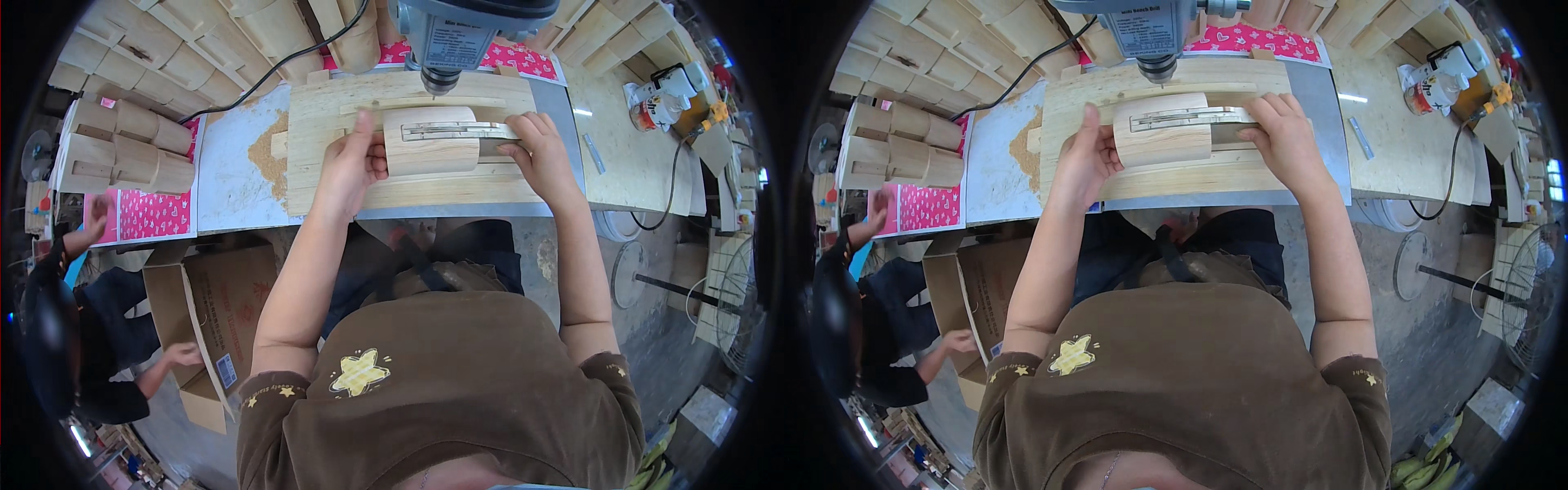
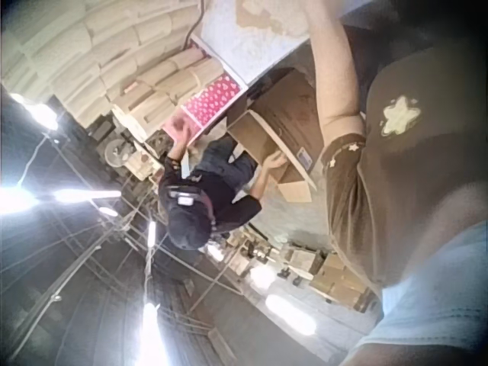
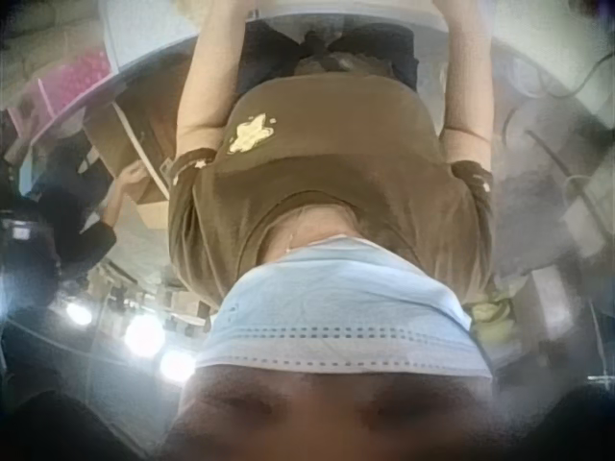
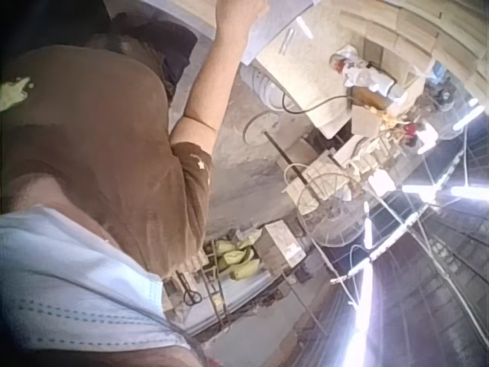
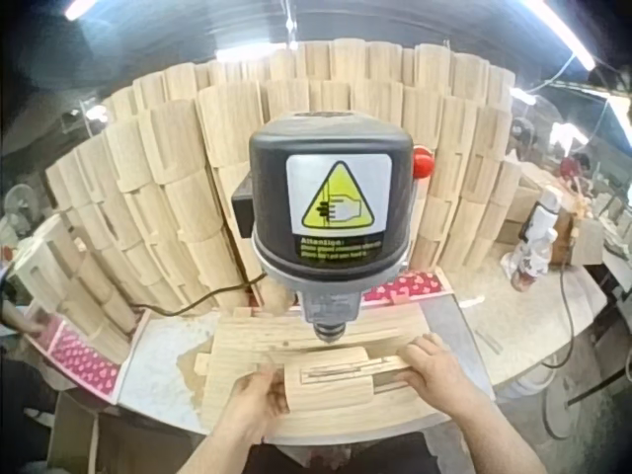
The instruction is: Drilling holes into semi-cylindrical wooden blocks using a mini bench drill press.
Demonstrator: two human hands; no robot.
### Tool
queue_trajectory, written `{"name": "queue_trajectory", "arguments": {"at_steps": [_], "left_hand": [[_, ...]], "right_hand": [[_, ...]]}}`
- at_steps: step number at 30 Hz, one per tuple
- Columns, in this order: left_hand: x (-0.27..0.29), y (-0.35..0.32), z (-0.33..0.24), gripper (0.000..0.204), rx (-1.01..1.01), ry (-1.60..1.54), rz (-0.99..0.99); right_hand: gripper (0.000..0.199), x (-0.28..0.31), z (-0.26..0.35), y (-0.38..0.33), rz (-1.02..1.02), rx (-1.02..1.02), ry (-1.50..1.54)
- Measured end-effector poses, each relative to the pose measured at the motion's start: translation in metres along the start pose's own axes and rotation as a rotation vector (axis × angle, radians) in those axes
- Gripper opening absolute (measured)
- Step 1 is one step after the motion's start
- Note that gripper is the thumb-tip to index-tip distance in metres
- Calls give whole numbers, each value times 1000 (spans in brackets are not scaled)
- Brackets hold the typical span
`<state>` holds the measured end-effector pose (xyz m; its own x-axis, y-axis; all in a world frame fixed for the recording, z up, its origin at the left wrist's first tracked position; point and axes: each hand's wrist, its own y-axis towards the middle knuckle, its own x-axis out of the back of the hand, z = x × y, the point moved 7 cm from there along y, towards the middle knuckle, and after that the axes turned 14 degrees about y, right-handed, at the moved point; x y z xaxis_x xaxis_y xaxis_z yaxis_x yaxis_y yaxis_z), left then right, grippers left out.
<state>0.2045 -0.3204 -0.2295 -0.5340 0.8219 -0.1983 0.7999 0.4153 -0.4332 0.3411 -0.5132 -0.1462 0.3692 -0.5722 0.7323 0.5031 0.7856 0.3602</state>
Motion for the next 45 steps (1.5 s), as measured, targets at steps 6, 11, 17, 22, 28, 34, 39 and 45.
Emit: {"name": "queue_trajectory", "arguments": {"at_steps": [6, 11, 17, 22, 28, 34, 39, 45], "left_hand": [[-9, -24, -15, 52, -709, 648, -256], [-15, -23, -7, 70, -808, 1142, -457], [9, -9, -12, 70, -764, 1252, -540], [14, -5, -11, 67, -755, 1248, -485], [10, 0, -11, 65, -732, 1245, -456], [13, -3, -10, 65, -744, 1246, -462], [16, -2, -9, 66, -727, 1254, -463], [8, -1, -11, 66, -756, 1246, -459]], "right_hand": [[34, 3, -13, 6, -74, -8, -8], [36, -9, -13, 24, -117, -9, -34], [41, -20, 2, 27, -121, 65, 1], [43, 36, 4, 39, -413, 163, 348], [20, 124, 48, 119, -638, 137, 589], [20, 136, 74, 90, -446, 38, 227], [5, 65, 88, 17, -498, 157, 166], [4, 14, 44, 3, -592, 286, 123]]}}
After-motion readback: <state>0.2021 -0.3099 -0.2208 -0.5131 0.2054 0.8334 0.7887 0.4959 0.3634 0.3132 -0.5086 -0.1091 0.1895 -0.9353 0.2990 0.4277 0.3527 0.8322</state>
